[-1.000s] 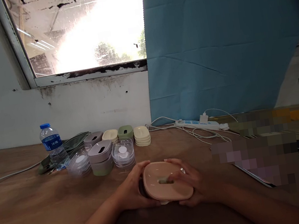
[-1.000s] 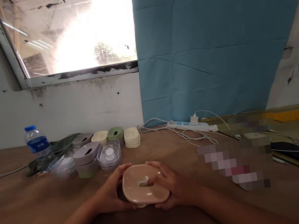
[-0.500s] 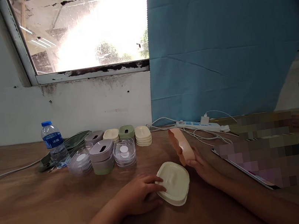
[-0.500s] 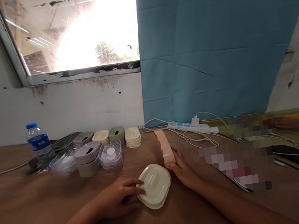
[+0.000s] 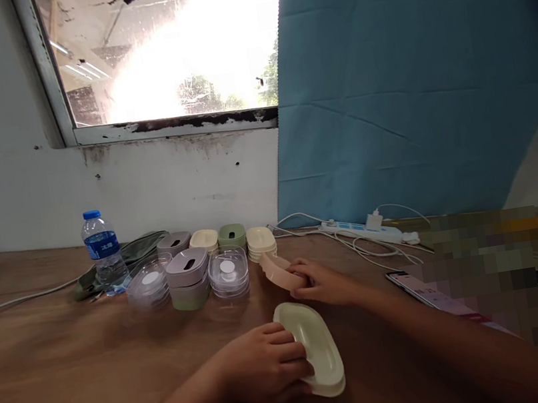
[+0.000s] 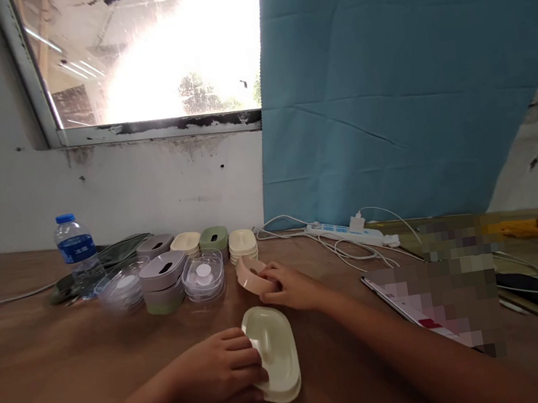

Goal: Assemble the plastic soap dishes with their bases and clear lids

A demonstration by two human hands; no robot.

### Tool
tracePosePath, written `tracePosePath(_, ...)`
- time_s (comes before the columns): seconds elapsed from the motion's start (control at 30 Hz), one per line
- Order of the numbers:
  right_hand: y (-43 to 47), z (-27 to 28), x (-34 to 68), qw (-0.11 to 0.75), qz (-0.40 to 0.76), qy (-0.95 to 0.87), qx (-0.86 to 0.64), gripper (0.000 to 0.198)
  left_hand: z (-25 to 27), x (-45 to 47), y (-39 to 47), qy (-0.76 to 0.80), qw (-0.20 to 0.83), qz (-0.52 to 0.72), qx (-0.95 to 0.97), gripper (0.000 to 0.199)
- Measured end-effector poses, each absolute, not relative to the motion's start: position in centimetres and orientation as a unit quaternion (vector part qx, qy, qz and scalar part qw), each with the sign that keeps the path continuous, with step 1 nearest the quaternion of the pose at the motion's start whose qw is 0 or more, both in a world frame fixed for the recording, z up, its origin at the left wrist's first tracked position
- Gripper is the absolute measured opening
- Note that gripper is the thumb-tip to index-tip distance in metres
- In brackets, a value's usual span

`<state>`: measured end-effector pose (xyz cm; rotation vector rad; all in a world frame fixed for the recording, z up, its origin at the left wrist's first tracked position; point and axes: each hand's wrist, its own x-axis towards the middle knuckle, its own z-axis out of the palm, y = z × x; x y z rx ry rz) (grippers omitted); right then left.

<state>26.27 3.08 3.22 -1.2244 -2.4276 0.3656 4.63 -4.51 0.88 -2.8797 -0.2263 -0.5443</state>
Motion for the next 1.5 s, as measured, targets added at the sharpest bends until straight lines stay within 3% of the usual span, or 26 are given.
tracePosePath(0.13,4.5,3.5,23.8,0.136,0.111,-0.884,-0.434,0.041,1.0,5.1,-5.2,-0.033,0.111,-0.205,-0.972,0.023)
tracePosePath(0.3,4.2,3.5,22.9,0.130,0.100,-0.888,-0.430,0.049,0.9,5.1,-5.3,-0.015,0.131,-0.212,-0.968,0.025)
tracePosePath(0.43,0.8,5.8,23.8,0.165,0.087,-0.878,-0.442,0.028,0.7,4.9,-5.1,-0.041,0.136,-0.224,-0.964,0.024)
tracePosePath(0.57,-5.1,7.1,24.8,0.093,0.105,-0.893,-0.428,0.025,0.5,4.9,-4.8,-0.083,0.138,-0.234,-0.959,0.023)
tracePosePath(0.73,-10.0,3.8,25.5,0.046,0.034,-0.888,-0.455,0.017,0.2,5.3,-4.8,-0.114,0.131,-0.218,-0.960,0.022)
tracePosePath(0.87,-10.0,1.9,27.1,0.091,0.053,-0.873,-0.477,0.005,0.5,5.2,-5.0,-0.174,0.079,-0.227,-0.955,0.022)
tracePosePath(1.0,-7.3,2.8,29.6,0.179,0.046,-0.844,-0.503,0.011,1.1,4.4,-4.4,-0.276,0.016,-0.294,-0.915,0.025)
tracePosePath(1.17,0.7,5.0,30.8,0.298,-0.050,-0.836,-0.458,0.018,0.7,3.7,-2.8,-0.359,-0.037,-0.301,-0.883,0.018)
tracePosePath(1.5,14.8,3.0,24.8,0.295,-0.034,-0.846,-0.443,0.018,-0.6,2.2,-0.8,-0.370,-0.086,-0.257,-0.889,0.019)
